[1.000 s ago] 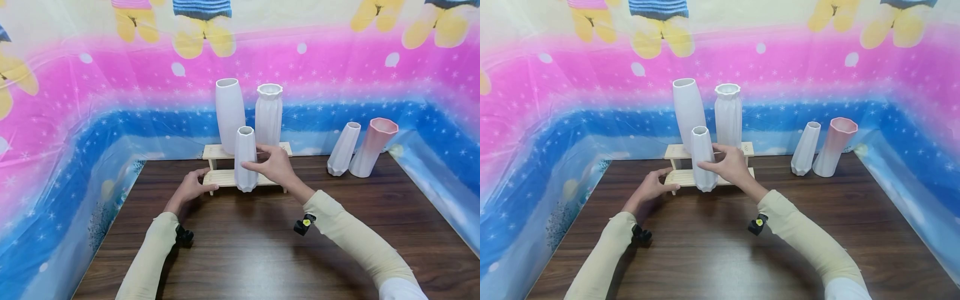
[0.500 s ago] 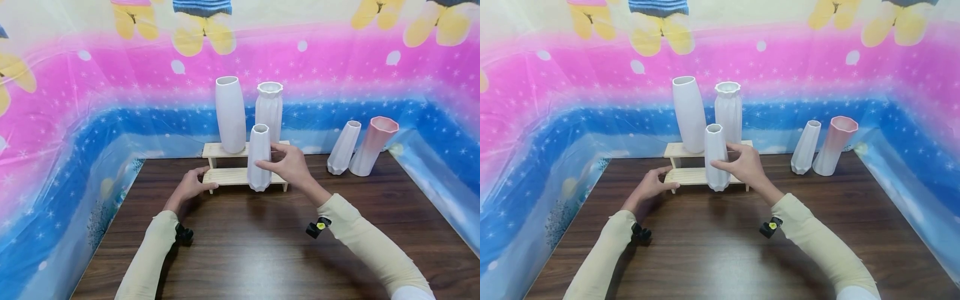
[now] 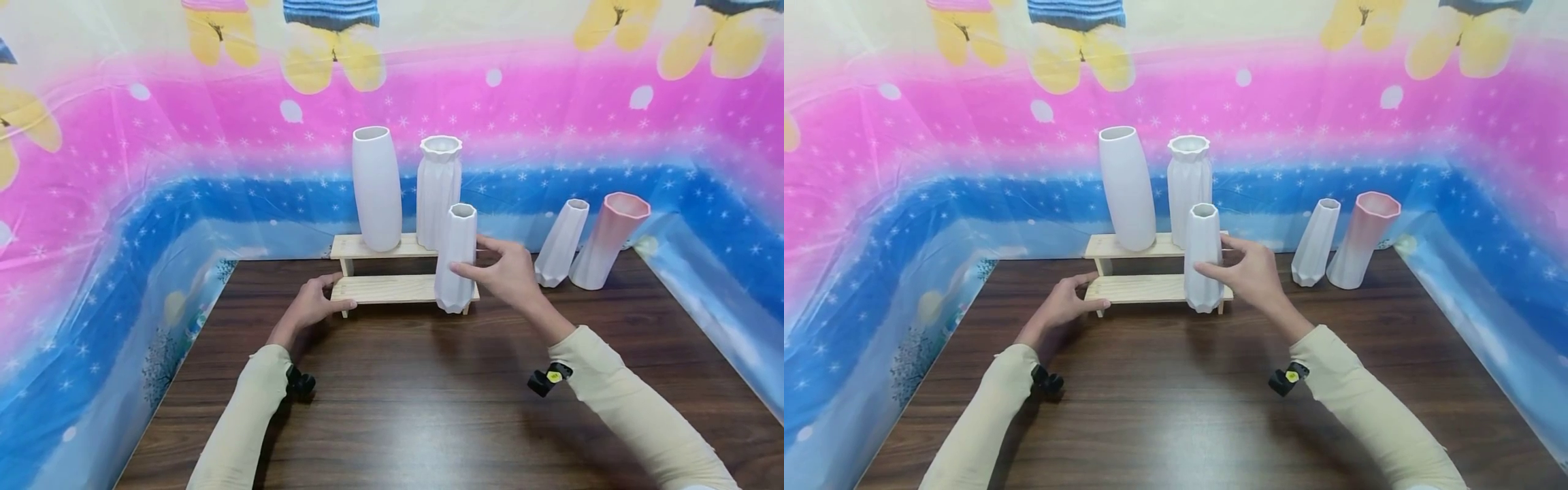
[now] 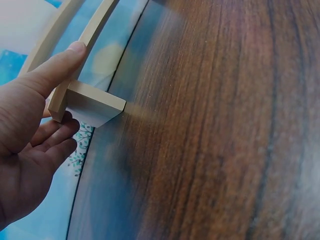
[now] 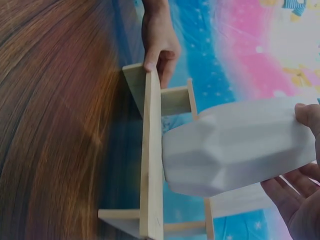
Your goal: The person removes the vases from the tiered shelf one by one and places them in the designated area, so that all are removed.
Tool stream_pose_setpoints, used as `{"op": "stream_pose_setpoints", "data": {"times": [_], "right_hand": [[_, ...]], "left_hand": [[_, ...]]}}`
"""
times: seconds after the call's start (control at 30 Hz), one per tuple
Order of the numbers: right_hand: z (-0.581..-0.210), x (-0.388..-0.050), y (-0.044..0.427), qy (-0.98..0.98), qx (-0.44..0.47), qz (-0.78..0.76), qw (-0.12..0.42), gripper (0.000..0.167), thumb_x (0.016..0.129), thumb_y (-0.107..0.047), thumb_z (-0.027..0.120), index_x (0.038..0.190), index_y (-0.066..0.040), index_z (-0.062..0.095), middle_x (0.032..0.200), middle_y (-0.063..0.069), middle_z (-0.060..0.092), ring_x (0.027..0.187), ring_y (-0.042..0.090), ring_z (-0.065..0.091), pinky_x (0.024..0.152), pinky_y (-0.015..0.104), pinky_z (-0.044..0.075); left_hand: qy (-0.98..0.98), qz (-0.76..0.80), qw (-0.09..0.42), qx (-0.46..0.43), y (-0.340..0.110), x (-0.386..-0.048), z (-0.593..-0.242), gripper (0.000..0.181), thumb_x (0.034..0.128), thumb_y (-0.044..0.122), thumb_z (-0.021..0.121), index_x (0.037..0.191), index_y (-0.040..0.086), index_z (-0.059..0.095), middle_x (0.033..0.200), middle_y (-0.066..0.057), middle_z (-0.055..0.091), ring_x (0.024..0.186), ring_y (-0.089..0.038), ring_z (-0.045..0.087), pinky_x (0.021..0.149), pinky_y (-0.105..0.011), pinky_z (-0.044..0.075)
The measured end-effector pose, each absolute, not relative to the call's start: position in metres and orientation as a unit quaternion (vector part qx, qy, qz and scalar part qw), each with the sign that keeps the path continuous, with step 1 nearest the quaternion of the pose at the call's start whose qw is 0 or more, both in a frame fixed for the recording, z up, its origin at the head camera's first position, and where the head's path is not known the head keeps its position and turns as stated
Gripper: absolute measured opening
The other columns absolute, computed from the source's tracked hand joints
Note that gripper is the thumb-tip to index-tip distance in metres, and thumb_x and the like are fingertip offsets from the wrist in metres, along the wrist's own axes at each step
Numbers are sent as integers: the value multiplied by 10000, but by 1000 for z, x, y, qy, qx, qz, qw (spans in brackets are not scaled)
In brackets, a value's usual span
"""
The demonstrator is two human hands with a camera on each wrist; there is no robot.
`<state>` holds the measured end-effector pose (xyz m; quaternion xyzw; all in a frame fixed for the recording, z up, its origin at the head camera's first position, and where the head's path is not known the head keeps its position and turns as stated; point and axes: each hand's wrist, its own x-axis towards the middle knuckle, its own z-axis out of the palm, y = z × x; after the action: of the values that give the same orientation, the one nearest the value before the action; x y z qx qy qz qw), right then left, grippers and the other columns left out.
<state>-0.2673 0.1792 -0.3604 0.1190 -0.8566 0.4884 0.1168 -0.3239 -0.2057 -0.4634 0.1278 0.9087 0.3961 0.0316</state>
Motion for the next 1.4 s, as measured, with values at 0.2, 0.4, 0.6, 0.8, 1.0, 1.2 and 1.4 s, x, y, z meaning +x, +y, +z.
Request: {"op": "stream_pose_setpoints", "data": {"times": [0.2, 0.4, 0.6, 0.8, 1.0, 1.2, 1.4], "right_hand": [[-361, -268, 195, -853, 114, 495, 120, 782, 777, -460, 892, 1410, -85, 627, 1186, 153, 736, 1045, 279, 732, 816, 398, 593], [-357, -266, 208, -861, 105, 477, 140, 762, 783, -453, 890, 1395, -74, 640, 1179, 165, 737, 1033, 294, 734, 806, 408, 595], [-354, -267, 222, -868, 86, 465, 150, 797, 775, -474, 890, 1409, -71, 626, 1204, 171, 727, 1059, 309, 725, 847, 453, 581], [-354, -270, 234, -871, 70, 460, 158, 797, 774, -463, 894, 1411, -66, 625, 1237, 184, 711, 1093, 326, 710, 844, 456, 581], [-356, -272, 244, -875, 62, 449, 172, 784, 776, -461, 893, 1403, -68, 634, 1252, 190, 703, 1101, 344, 702, 849, 489, 575], [-359, -278, 254, -876, 51, 450, 168, 813, 782, -462, 888, 1425, -52, 607, 1295, 220, 672, 1129, 387, 685, 828, 510, 575], [-368, -289, 262, -876, 32, 450, 172, 829, 776, -490, 883, 1425, -53, 608, 1324, 197, 664, 1184, 373, 660, 875, 531, 560]], "left_hand": [[908, 398, 35, 126, -206, -324, -463, 877, 862, 438, 827, 1551, 56, 440, 1240, -151, 636, 971, -256, 585, 811, -382, 491], [906, 402, 40, 127, -206, -323, -462, 883, 863, 440, 825, 1553, 52, 434, 1253, -156, 633, 969, -262, 586, 795, -379, 493], [905, 403, 41, 128, -207, -323, -461, 887, 860, 443, 827, 1550, 46, 437, 1229, -165, 637, 901, -256, 598, 737, -364, 502], [904, 406, 42, 128, -207, -322, -460, 883, 863, 435, 827, 1551, 46, 434, 1206, -165, 637, 816, -230, 605, 697, -351, 510], [902, 411, 43, 129, -206, -322, -461, 876, 864, 431, 826, 1552, 56, 435, 1176, -166, 633, 750, -218, 605, 661, -350, 514], [905, 404, 38, 127, -206, -322, -462, 885, 859, 446, 827, 1552, 58, 437, 1224, -161, 639, 823, -223, 607, 713, -355, 506], [905, 405, 34, 126, -206, -321, -462, 882, 854, 444, 832, 1547, 58, 446, 1276, -151, 638, 925, -242, 600, 779, -374, 498]]}}
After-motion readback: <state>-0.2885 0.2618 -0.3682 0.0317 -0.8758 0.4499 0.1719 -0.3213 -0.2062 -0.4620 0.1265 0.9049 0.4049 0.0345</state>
